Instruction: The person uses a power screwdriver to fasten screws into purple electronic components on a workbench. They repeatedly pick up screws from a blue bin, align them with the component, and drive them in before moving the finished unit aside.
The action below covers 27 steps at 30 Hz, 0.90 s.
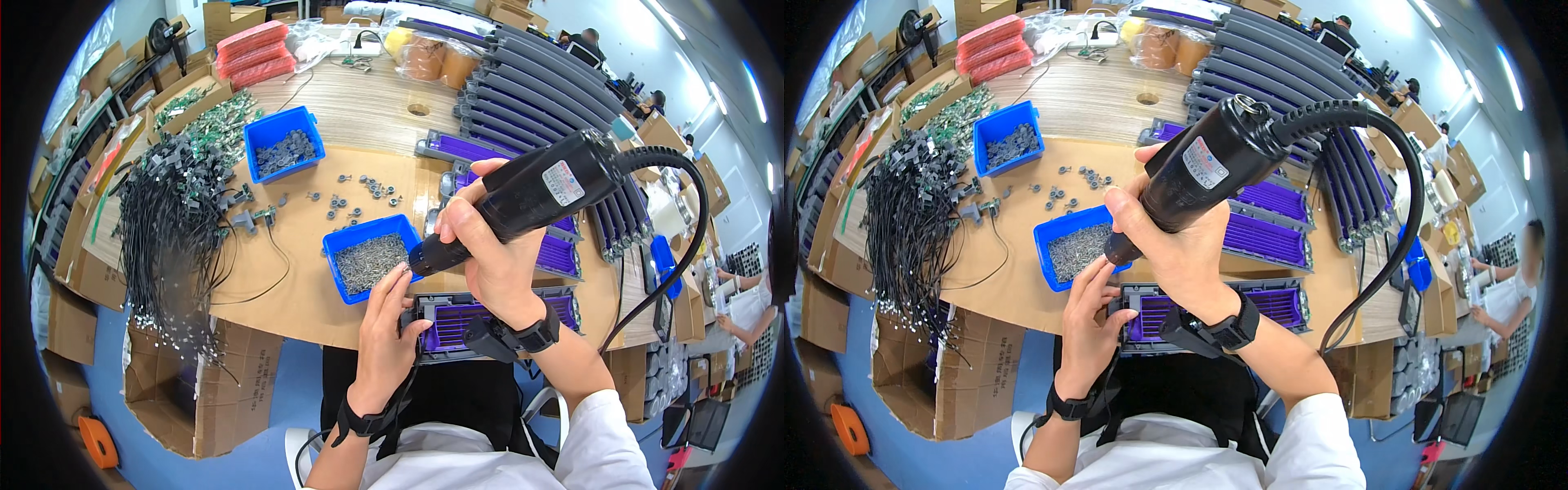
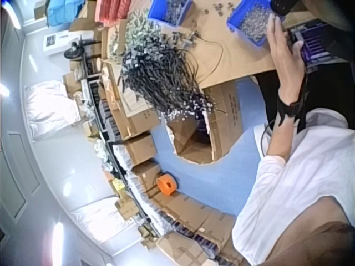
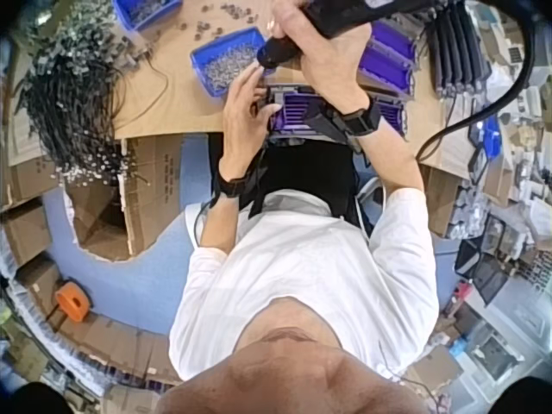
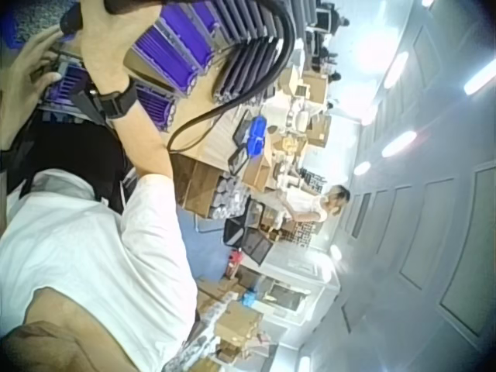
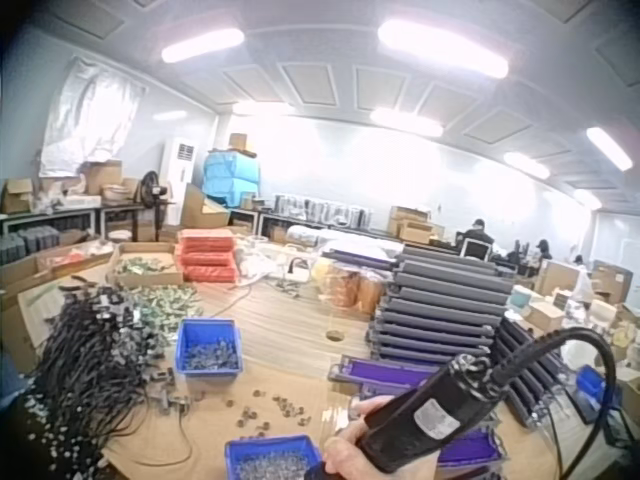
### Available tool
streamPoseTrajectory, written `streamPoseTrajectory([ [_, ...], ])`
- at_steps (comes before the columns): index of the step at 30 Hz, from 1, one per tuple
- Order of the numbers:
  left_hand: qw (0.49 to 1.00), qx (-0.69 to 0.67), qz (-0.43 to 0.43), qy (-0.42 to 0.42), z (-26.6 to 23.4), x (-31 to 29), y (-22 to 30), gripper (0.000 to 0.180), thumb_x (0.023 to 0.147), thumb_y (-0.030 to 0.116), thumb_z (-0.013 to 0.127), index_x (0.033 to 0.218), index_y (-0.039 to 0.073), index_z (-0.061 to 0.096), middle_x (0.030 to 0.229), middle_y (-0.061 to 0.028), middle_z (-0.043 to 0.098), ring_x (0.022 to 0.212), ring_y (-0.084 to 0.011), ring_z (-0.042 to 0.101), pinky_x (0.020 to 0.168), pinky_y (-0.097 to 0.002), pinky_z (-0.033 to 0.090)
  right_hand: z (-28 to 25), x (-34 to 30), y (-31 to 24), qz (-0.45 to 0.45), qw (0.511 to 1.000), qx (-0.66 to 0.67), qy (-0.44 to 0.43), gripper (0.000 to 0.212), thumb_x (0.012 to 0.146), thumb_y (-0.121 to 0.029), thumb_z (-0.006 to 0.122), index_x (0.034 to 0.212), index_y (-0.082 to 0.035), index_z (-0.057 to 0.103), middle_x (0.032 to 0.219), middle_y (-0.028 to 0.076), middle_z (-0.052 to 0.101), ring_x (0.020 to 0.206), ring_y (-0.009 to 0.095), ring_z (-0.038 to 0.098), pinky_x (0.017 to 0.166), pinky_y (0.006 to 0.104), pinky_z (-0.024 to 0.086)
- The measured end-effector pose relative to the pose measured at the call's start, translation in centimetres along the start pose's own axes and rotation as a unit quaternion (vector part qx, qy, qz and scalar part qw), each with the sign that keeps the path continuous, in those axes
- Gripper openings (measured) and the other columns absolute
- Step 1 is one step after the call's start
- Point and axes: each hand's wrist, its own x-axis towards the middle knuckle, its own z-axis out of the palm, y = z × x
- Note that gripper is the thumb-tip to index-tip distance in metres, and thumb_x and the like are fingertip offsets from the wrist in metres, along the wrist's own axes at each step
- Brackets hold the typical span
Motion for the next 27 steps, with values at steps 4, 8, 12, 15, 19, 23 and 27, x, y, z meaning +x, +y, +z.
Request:
streamPoseTrajectory([
  [4,1.000,0.007,-0.005,0.013,0.08,-0.14,-0.05,0.071,0.068,-0.014,0.076,0.133,0.001,0.053,0.138,-0.0109,0.048,0.095,-0.0191,0.061,0.083,-0.0289,0.055,-0.03,-0.02,-0.04,0.006,1.000,0.002,0.001,0.043,0.085,0.000,0.065,0.122,-0.001,0.045,0.077,0.007,0.060,0.066,0.015,0.060,0.067,0.0348,0.052],
  [8,1.000,0.009,-0.019,0.015,0.17,-0.27,-0.11,0.071,0.067,-0.014,0.076,0.133,0.001,0.055,0.137,-0.0095,0.048,0.094,-0.0168,0.062,0.083,-0.0271,0.056,-0.08,0.07,-0.14,-0.008,1.000,0.005,0.006,0.042,0.086,0.000,0.065,0.122,-0.001,0.045,0.077,0.007,0.060,0.066,0.015,0.060,0.067,0.0349,0.051],
  [12,1.000,0.013,0.000,0.014,0.23,-0.19,-0.44,0.067,0.068,-0.013,0.076,0.131,-0.001,0.055,0.139,-0.0118,0.048,0.097,-0.0200,0.062,0.083,-0.0292,0.056,-0.08,0.03,-0.24,0.000,1.000,0.011,0.008,0.040,0.087,-0.001,0.065,0.122,-0.002,0.045,0.078,0.007,0.059,0.066,0.015,0.059,0.068,0.0352,0.051],
  [15,1.000,0.015,0.003,0.002,0.05,-0.08,-0.17,0.065,0.070,-0.012,0.075,0.131,-0.002,0.053,0.141,-0.0140,0.047,0.104,-0.0264,0.062,0.085,-0.0329,0.055,-0.06,-0.07,-0.19,0.002,1.000,0.015,0.006,0.040,0.087,0.000,0.065,0.122,-0.002,0.046,0.078,0.007,0.059,0.066,0.015,0.059,0.069,0.0355,0.051],
  [19,1.000,0.014,0.008,-0.002,0.08,-0.12,-0.22,0.065,0.071,-0.013,0.075,0.131,-0.002,0.053,0.141,-0.0139,0.048,0.108,-0.0273,0.061,0.086,-0.0332,0.055,-0.03,-0.18,-0.18,0.009,1.000,0.018,0.008,0.039,0.087,0.000,0.065,0.122,-0.002,0.046,0.078,0.007,0.059,0.066,0.015,0.059,0.069,0.0358,0.051],
  [23,1.000,0.007,0.011,0.003,0.12,-0.16,-0.30,0.065,0.070,-0.013,0.075,0.131,-0.002,0.053,0.140,-0.0135,0.049,0.108,-0.0273,0.060,0.086,-0.0329,0.055,0.02,-0.21,-0.14,0.008,1.000,0.019,0.010,0.039,0.087,0.000,0.064,0.121,-0.002,0.046,0.078,0.007,0.060,0.066,0.015,0.059,0.069,0.0357,0.051],
  [27,1.000,0.006,0.004,0.005,0.06,-0.21,0.02,0.066,0.069,-0.013,0.075,0.131,-0.002,0.053,0.138,-0.0133,0.050,0.106,-0.0263,0.060,0.085,-0.0325,0.054,-0.05,-0.16,-0.11,0.001,1.000,0.017,0.008,0.039,0.087,0.001,0.064,0.121,-0.002,0.047,0.078,0.007,0.060,0.066,0.016,0.059,0.068,0.0355,0.051],
])
